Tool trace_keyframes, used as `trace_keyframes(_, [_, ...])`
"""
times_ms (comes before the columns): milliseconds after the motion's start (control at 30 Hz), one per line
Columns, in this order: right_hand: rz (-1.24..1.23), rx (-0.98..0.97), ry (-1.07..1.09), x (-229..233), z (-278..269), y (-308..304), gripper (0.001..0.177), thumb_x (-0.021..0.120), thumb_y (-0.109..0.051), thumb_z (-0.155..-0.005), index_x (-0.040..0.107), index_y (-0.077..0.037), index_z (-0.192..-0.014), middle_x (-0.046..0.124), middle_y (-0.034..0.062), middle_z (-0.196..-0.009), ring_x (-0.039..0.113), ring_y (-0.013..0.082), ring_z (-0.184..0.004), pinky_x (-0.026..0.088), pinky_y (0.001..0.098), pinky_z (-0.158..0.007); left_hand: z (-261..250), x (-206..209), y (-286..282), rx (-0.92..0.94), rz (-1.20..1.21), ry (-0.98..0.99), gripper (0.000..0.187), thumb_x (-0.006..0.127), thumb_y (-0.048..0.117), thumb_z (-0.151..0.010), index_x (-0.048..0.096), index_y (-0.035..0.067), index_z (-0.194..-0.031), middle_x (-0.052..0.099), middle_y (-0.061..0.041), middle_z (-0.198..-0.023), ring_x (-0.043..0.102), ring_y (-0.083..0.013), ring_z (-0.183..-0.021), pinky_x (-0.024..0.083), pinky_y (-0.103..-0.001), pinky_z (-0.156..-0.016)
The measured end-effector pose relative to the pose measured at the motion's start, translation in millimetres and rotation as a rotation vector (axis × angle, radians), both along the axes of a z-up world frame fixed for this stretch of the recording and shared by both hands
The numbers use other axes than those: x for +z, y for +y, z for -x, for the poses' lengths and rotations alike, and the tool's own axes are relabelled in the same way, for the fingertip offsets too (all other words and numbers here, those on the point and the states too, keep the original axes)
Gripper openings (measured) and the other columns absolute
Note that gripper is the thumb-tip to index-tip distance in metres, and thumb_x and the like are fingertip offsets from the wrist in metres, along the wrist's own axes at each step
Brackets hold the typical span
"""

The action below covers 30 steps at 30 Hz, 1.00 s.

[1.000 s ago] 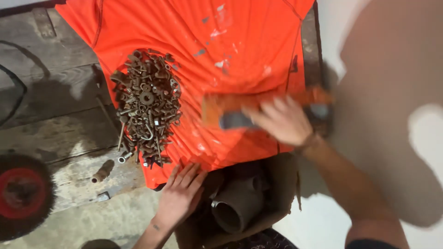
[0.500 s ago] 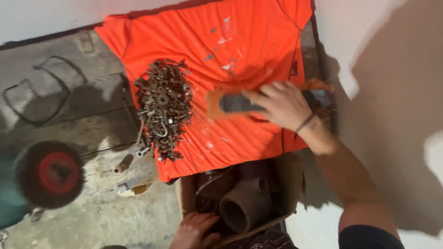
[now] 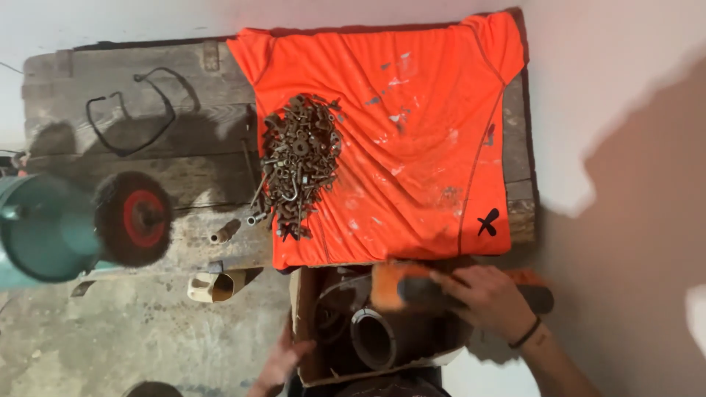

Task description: The person sorts a pile of rusty metal parts on an orange cloth, then uses a wire brush to sweep debris into a cardboard box. They continue to gather and sweep the metal parts into the box.

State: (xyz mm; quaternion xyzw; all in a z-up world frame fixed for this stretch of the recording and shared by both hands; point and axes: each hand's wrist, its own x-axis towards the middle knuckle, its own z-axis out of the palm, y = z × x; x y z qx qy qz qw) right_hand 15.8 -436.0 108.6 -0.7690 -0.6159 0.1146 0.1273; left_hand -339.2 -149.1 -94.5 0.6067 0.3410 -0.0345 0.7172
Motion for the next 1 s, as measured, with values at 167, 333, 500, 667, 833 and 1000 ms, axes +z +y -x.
trace_keyframes(167, [0.025, -0.46, -0.18, 0, -2, 40, 0.067, 0.08, -0.032, -0.078, 0.062, -0.021, -0.141, 0.061, 0.0078, -0.09, 0.062, 0.0294, -0.087, 0.051, 0.0449, -0.074, 8, -42, 9, -0.241, 0.267, 0.295, 0.075, 0.064, 0.013, -0.078, 0.04, 0.012, -0.15, 0.062, -0.009, -0.083, 0.055, -0.0197, -0.071, 0.047, -0.035, -0.061])
trace_keyframes(333, [0.059, -0.261, -0.112, -1, 19, 12, 0.071, 0.08, -0.033, -0.07, 0.062, -0.021, -0.138, 0.064, 0.0065, -0.094, 0.064, 0.0291, -0.087, 0.053, 0.0443, -0.074, -11, -16, 17, -0.289, 0.11, 0.362, 0.049, 0.062, 0.015, -0.08, 0.058, -0.001, -0.126, 0.065, -0.005, -0.082, 0.059, -0.0184, -0.074, 0.049, -0.034, -0.064])
trace_keyframes(500, [0.194, -0.365, -0.082, 29, 35, -34, 0.066, 0.084, -0.035, -0.073, 0.064, -0.025, -0.135, 0.068, 0.0078, -0.09, 0.066, 0.0301, -0.084, 0.054, 0.0437, -0.072, 1, -22, 2, -0.303, 0.136, 0.204, 0.046, 0.062, 0.012, -0.075, 0.064, -0.001, -0.119, 0.066, -0.006, -0.084, 0.06, -0.0171, -0.078, 0.05, -0.033, -0.069])
trace_keyframes(667, [-0.065, -0.6, 0.133, 40, 41, -61, 0.075, 0.086, -0.022, -0.07, 0.061, -0.013, -0.14, 0.066, 0.0167, -0.097, 0.069, 0.0351, -0.085, 0.055, 0.0444, -0.072, 23, 49, -14, -0.402, -0.079, 0.344, 0.05, 0.064, 0.017, -0.077, 0.062, 0.004, -0.125, 0.073, -0.009, -0.095, 0.067, -0.0189, -0.09, 0.052, -0.035, -0.08])
trace_keyframes(833, [-0.123, -0.651, 0.135, 28, 59, -79, 0.078, 0.088, -0.022, -0.071, 0.06, -0.01, -0.143, 0.069, 0.017, -0.108, 0.071, 0.0333, -0.096, 0.056, 0.0424, -0.081, 106, 18, -15, -0.291, -0.002, 0.31, 0.051, 0.064, 0.019, -0.08, 0.057, 0.003, -0.129, 0.073, -0.011, -0.098, 0.065, -0.0208, -0.089, 0.055, -0.039, -0.078])
trace_keyframes(1000, [-0.177, -0.759, 0.194, 22, 102, -80, 0.081, 0.089, -0.024, -0.071, 0.058, -0.009, -0.144, 0.073, 0.0168, -0.118, 0.074, 0.0285, -0.107, 0.056, 0.0396, -0.089, 193, 15, -7, -0.268, -0.008, 0.425, 0.045, 0.064, 0.019, -0.085, 0.06, 0.004, -0.127, 0.072, -0.013, -0.091, 0.064, -0.0206, -0.079, 0.053, -0.037, -0.069])
